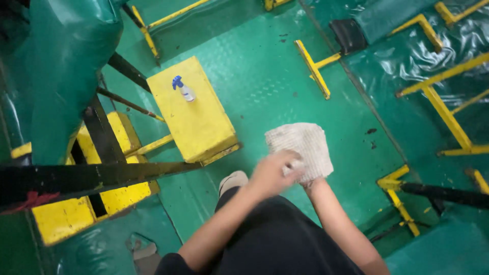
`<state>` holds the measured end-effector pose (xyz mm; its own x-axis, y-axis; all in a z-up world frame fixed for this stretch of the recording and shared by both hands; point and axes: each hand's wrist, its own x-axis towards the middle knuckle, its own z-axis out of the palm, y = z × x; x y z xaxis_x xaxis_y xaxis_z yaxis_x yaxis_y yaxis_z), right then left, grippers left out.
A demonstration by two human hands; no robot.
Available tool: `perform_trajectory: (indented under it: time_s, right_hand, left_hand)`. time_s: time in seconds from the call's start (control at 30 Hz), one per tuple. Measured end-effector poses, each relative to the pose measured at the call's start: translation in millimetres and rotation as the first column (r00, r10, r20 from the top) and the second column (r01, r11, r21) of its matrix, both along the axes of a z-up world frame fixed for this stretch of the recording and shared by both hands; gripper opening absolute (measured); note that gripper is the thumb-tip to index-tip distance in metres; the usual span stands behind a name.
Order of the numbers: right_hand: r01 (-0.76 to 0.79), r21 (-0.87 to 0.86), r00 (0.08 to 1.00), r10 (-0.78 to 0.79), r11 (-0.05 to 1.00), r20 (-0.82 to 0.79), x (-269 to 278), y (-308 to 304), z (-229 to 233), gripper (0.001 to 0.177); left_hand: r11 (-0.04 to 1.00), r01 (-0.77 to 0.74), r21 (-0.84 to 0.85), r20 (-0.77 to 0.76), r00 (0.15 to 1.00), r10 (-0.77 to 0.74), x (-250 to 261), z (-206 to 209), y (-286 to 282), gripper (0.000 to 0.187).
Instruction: Spraying and wiping down various gym equipment and weight benches.
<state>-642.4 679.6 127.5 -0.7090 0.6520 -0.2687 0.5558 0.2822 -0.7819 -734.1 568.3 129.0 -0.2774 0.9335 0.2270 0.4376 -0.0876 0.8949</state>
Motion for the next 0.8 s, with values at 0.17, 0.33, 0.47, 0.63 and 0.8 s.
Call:
perform_trajectory:
  time_s: [0.17, 0.33, 0.47, 0.63, 0.8]
  right_hand:
    - [-0.393, 0.541, 0.905, 0.210, 0.744, 0.370, -43.2, 28.6, 52.1, 0.034]
    - [-0.356, 0.780, 0.921, 0.336, 0.514, 0.198, -56.4, 71.1, -12.1, 0.037]
    - [-0.325, 0.645, 0.945, 0.272, 0.692, 0.184, -83.1, 116.3, -33.2, 0.027]
    - [-0.281, 0.593, 0.959, 0.250, 0.754, 0.136, -113.2, 168.6, -61.0, 0.024]
    - [-0.304, 0.671, 0.949, 0.278, 0.676, 0.149, -160.1, 180.8, -23.5, 0.020]
  left_hand:
    - [0.924, -0.326, -0.200, 0.106, 0.930, 0.351, -89.9, -49.6, 24.8, 0.025]
    - [0.639, -0.734, -0.231, 0.062, 0.644, 0.763, -212.5, -139.2, 45.9, 0.028]
    - [0.428, -0.850, -0.307, -0.084, 0.473, 0.877, -308.8, -197.4, 54.3, 0.044]
    - [0.268, -0.890, -0.369, -0.490, 0.431, 0.758, -394.6, -236.4, 65.4, 0.080]
    - [0.302, -0.876, -0.376, -0.692, 0.483, 0.536, -442.7, -272.4, 68.2, 0.084]
